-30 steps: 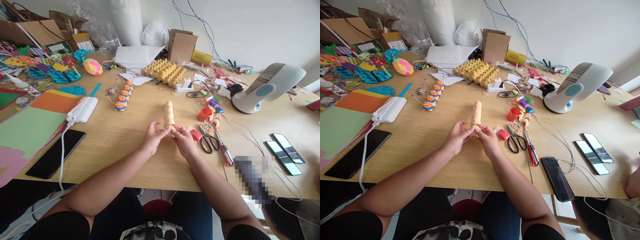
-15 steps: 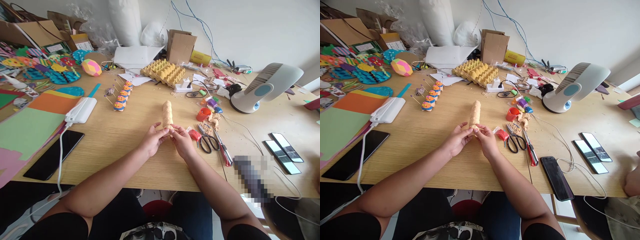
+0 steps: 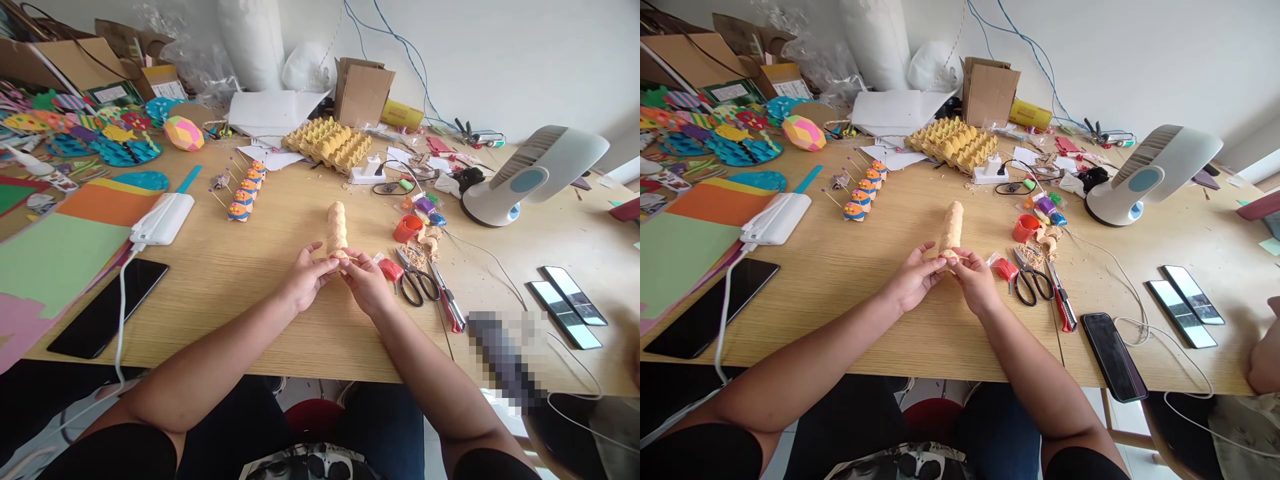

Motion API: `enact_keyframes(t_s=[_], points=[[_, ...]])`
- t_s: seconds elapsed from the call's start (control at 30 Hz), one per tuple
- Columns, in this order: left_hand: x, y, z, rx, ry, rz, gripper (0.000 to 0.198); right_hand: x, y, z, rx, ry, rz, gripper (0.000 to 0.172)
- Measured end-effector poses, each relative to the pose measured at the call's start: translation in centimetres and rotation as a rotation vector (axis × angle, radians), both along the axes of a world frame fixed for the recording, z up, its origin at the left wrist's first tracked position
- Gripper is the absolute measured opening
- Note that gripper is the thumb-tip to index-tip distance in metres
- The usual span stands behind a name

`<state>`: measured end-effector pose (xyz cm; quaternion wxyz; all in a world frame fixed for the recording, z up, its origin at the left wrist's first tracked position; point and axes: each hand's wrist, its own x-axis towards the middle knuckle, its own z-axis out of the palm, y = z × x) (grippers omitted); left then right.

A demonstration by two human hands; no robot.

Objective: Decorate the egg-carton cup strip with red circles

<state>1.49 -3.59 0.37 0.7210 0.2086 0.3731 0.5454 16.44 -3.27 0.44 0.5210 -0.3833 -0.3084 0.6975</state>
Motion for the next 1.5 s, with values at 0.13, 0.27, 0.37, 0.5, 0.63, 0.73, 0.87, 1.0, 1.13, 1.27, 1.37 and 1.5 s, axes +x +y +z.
enact_keyframes(t_s=[0.13,0.27,0.37,0.5,0.63,0.73,0.87,1.0,1.13,1.27,1.37,1.5], points=[[-0.05,-0.05,0.3,0.002,0.011,-0.01,0.072,0.2,0.02,0.09,-0.007,-0.003,0.016,0.045],[-0.11,-0.06,0.33,0.004,0.015,-0.014,0.074,0.38,0.07,0.03,-0.004,-0.008,0.028,0.045],[-0.2,0.01,0.22,0.005,0.013,-0.02,0.074,0.47,0.1,0.08,-0.007,0.004,0.04,0.044],[-0.35,0.12,0.28,0.018,-0.03,-0.05,0.073,0.61,0.18,0.49,0.012,0.041,0.097,0.044],[-0.31,0.14,0.53,0.022,-0.046,-0.042,0.072,0.69,0.19,0.7,0.014,0.061,0.087,0.039],[-0.14,0.09,0.51,0.006,-0.013,-0.001,0.072,0.54,0.11,0.5,0.019,0.04,0.068,0.037],[0.06,0.07,0.23,-0.016,0.007,0.046,0.074,0.19,0.03,0.14,0.018,0.034,0.075,0.036],[0.15,0.09,0.05,-0.025,0.026,0.06,0.074,0.03,0.06,-0.1,-0.009,0.04,0.072,0.037],[0.2,0.08,0.02,-0.015,0.053,0.067,0.075,0.04,0.09,-0.27,-0.01,0.018,0.07,0.037],[0.29,-0.06,0.12,0.003,0.048,0.057,0.078,0.01,0.05,-0.21,-0.005,0.024,0.064,0.039],[0.35,-0.22,0.24,0.017,0.067,0.043,0.08,-0.02,-0.06,-0.02,-0.007,0.034,0.064,0.039],[0.37,-0.38,0.33,0.021,0.123,0.039,0.084,-0.06,-0.13,0.05,-0.011,0.014,0.046,0.039]])
